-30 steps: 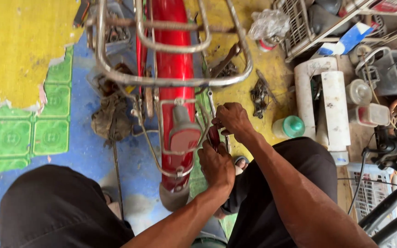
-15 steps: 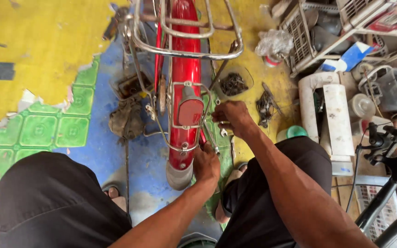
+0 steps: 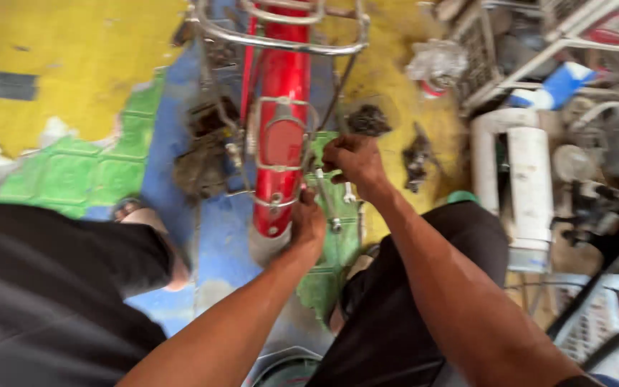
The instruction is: The person uses a wrench to tighten the rear wheel axle nut on a red bicycle. They then move to the rear of the bike to adjust the brake cable and tighten the reflector bracket using a screwdriver.
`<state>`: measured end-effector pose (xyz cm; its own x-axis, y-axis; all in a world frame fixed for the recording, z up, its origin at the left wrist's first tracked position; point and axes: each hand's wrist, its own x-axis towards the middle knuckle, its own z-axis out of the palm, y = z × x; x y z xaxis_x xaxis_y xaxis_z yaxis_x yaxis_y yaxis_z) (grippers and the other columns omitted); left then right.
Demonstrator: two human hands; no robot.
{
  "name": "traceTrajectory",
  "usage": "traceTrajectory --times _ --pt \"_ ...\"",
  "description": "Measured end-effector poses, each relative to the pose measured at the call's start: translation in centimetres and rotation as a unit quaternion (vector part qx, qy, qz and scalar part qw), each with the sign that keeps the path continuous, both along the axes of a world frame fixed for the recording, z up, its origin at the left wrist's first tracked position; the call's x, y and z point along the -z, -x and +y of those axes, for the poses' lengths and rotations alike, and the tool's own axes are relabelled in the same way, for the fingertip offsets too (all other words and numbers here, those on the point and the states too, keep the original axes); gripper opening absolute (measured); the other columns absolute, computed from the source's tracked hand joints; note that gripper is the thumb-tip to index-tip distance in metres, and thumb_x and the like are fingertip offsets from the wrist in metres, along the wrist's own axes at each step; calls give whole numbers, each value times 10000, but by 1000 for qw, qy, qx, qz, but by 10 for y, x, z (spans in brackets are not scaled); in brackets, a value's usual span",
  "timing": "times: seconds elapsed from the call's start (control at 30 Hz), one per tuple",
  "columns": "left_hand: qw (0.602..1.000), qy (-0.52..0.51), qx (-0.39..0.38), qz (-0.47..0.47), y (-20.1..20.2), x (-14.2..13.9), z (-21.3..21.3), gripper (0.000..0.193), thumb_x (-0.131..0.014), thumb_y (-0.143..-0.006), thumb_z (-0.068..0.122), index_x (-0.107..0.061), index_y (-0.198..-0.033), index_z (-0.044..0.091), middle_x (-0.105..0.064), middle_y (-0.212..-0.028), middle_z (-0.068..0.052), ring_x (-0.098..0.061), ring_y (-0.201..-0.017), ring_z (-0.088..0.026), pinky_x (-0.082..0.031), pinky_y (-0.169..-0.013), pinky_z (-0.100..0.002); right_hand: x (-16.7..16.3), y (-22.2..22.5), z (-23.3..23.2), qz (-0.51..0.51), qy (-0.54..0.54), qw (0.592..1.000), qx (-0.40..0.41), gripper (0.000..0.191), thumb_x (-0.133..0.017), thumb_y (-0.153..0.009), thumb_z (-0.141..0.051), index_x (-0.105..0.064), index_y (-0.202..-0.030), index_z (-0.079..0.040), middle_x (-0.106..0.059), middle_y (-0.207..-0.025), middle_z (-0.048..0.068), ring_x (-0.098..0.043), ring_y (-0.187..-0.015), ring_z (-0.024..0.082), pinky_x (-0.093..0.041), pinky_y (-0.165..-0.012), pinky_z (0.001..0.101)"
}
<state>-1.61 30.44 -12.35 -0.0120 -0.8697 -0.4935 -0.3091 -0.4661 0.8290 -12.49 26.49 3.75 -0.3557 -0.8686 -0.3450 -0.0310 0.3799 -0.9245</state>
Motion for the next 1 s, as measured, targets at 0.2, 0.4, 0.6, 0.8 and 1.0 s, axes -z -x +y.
traceTrajectory --times 0.2,0.4,0.6,0.8,1.0 --pt "999 -53 -7 8 15 14 0 480 -379 -1061 420 -588 -1275 44 -656 -1182 -277 -613 -1043 -479 -487 -850 -535 -15 5 -10 147 -81 983 -78 178 -669 -853 -152 -739 -886 7 -757 -799 122 -740 -682 193 -621 -571 373" --pt "999 -30 -26 -14 25 2 -1 500 -359 -1042 452 -579 -1269 65 -645 -1190 -285 -596 -1070 -504 -479 -854 -558 -11 8 -22 111 -81 987 -84 209 -634 -862 -164 -722 -891 24 -763 -817 120 -753 -710 207 -627 -602 375" --pt "996 72 1 -52 13 -37 -3 502 -368 -1054 425 -578 -1245 11 -661 -1164 -332 -617 -1059 -527 -473 -882 -586 6 12 -29 47 -143 987 -58 263 -619 -877 -181 -706 -977 46 -752 -879 171 -752 -755 262 -647 -661 447" --pt "997 -49 -43 41 12 -70 -6 524 -399 -1044 418 -499 -1367 17 -637 -1225 -295 -649 -1086 -448 -508 -907 -519 -2 19 -5 17 -282 947 -151 336 -530 -956 -225 -632 -1138 38 -710 -1184 246 -770 -927 331 -660 -761 530" --pt "972 -47 -137 187 21 -65 -16 449 -479 -1023 342 -546 -1288 -14 -639 -1170 -213 -673 -983 -303 -574 -800 -437 -5 -10 9 65 -336 912 -225 469 -430 -1049 -393 -670 -1149 -2 -655 -1253 233 -700 -1013 338 -640 -777 549"
